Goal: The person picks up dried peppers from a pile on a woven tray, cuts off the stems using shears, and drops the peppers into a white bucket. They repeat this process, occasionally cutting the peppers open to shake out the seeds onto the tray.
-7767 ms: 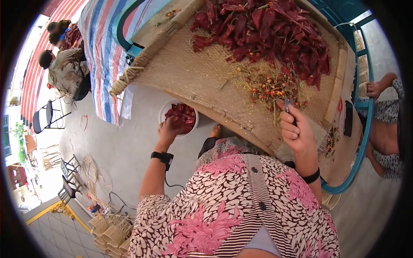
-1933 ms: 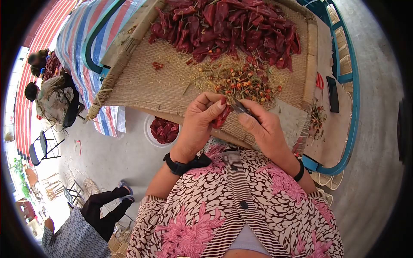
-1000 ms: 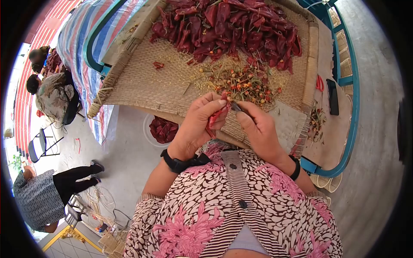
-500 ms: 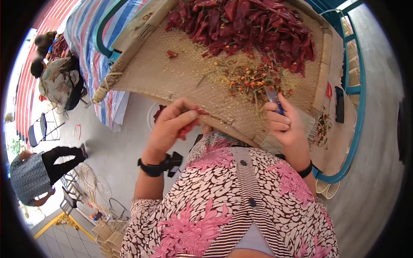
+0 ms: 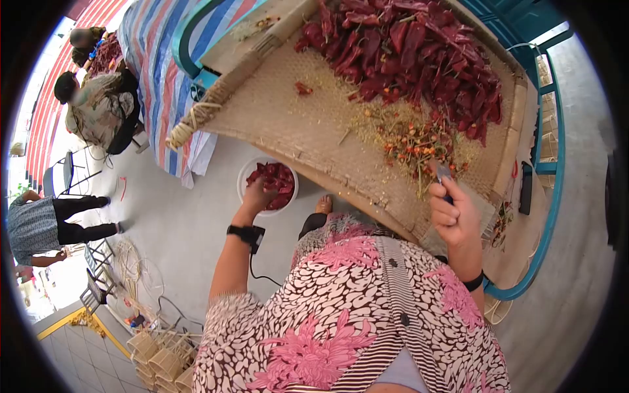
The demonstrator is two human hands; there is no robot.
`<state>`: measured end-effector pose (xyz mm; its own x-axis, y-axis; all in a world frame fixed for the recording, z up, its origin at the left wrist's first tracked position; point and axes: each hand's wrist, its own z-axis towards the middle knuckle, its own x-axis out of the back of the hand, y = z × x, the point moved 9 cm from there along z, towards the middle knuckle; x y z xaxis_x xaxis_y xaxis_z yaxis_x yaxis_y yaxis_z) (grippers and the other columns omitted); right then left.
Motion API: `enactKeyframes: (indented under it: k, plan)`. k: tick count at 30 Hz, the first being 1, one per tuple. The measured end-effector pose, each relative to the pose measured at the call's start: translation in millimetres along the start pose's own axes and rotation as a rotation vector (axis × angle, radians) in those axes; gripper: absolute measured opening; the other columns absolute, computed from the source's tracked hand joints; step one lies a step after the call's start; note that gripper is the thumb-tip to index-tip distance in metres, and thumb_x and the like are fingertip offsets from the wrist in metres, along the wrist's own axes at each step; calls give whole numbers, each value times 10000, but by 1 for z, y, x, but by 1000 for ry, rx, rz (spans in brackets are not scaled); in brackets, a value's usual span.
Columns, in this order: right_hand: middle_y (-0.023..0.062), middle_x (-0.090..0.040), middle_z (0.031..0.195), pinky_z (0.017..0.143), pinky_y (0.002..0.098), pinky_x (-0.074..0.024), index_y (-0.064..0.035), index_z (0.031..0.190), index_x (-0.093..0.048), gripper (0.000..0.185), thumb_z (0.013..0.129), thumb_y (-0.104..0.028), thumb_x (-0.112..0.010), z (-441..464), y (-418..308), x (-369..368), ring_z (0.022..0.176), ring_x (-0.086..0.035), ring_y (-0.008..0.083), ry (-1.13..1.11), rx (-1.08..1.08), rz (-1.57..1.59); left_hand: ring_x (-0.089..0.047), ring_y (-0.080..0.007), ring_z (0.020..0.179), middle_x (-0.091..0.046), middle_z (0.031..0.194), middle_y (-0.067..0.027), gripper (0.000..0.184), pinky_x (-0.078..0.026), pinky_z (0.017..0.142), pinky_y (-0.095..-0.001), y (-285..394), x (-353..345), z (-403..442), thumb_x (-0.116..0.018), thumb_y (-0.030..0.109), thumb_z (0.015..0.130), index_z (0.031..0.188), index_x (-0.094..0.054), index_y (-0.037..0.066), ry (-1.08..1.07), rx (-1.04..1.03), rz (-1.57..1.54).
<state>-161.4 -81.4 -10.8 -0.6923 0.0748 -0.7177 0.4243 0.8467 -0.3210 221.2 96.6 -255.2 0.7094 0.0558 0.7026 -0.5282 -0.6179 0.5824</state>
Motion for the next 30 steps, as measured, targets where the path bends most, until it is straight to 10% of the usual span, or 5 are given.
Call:
enactKeyframes:
  k: [2,6,13,21,30]
  plan:
    - [22,-519,793,333,190,-327,-51,1228,-443,288,1030,-249,-376,0,2,-4,418,-384,48,-93,-81,152,-642,-211,908,-674,989,-137,354,-494,828,-326,106,15,-53,-614,208,871,1158,-594,1,-286,-772,301]
    - [15,-539,765,333,178,-307,-47,1253,-467,294,1010,-207,-424,0,2,-2,409,-370,33,9,15,-5,-634,-304,841,-658,928,-153,244,-500,737,-386,252,106,-132,-619,173,854,1055,-631,33,-637,-453,-246]
    - [0,-541,726,333,181,-307,-46,1182,-524,237,995,-177,-457,-15,-3,-29,404,-365,27,54,198,-256,-622,-328,858,-653,915,-166,288,-478,741,-401,341,188,-96,-632,216,846,1055,-609,20,-47,-682,358]
    - [-2,-541,718,351,197,-318,-65,1160,-528,217,972,-171,-504,-25,-14,-42,406,-369,35,126,342,-474,-546,-373,1067,-561,1157,-204,405,-444,916,-416,385,138,7,-618,241,855,1181,-563,8,-237,-723,509]
    - [-1,-524,733,372,200,-312,-46,1170,-514,241,969,-179,-514,-18,-15,-42,414,-374,40,122,344,-623,-575,-383,971,-560,1201,-150,434,-472,876,-428,398,119,73,-628,271,844,1229,-569,81,168,-755,439]
